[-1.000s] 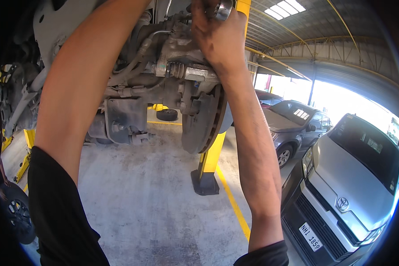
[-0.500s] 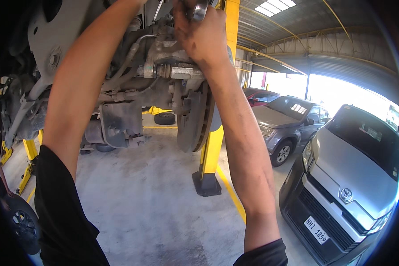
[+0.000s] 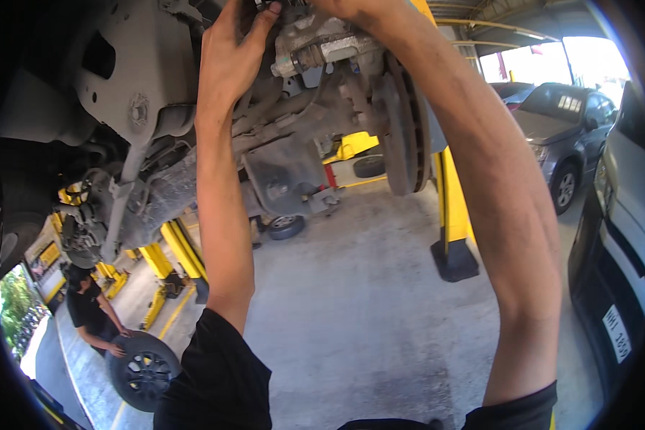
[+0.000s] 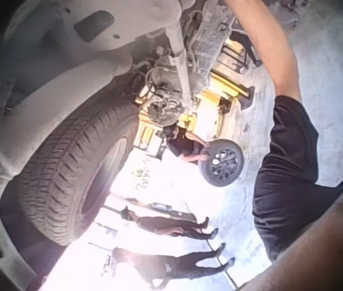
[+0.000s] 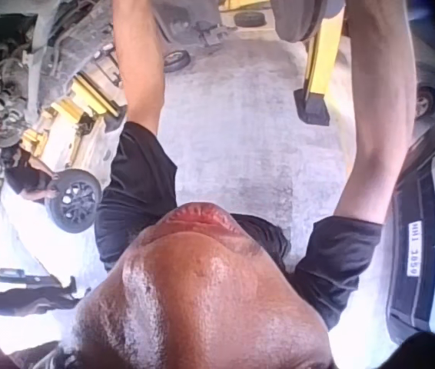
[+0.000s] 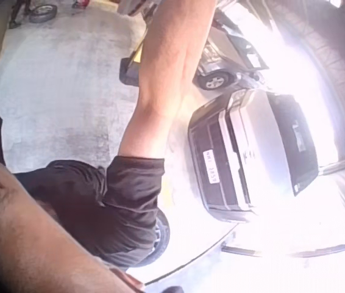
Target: Using wrenches to loosen and tighten bolts on a vehicle's brake and suspension system while it is on a lift.
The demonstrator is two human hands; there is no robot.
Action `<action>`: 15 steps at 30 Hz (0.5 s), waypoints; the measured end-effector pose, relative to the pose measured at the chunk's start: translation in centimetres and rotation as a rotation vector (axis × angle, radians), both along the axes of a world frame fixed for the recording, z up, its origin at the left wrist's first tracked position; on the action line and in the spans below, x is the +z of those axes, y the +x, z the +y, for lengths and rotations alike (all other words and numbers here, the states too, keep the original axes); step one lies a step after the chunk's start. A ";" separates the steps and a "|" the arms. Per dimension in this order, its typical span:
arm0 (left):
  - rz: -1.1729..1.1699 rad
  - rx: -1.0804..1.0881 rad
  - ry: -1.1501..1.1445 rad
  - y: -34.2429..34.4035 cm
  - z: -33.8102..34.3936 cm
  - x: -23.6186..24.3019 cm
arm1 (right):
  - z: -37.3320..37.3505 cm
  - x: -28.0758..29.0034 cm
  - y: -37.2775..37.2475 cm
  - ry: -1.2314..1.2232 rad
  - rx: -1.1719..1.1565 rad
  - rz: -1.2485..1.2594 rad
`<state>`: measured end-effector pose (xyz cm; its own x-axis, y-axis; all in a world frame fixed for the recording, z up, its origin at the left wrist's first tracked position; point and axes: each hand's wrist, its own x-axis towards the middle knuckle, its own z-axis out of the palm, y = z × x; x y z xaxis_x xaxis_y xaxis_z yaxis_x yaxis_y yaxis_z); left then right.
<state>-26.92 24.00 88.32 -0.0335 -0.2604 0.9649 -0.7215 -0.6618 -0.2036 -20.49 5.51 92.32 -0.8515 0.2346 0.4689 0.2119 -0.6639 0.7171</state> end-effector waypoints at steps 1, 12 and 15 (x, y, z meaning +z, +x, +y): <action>-0.143 0.083 0.032 0.6 0.5 0.7 | 0.2 -0.1 -0.8 -0.027 0.152 0.367; -0.256 0.164 -0.313 3.0 -0.3 8.3 | -1.4 -1.7 -0.8 -0.007 0.328 0.691; -0.438 0.456 -0.279 7.8 1.9 16.0 | -0.7 -0.4 0.7 -0.017 0.121 0.446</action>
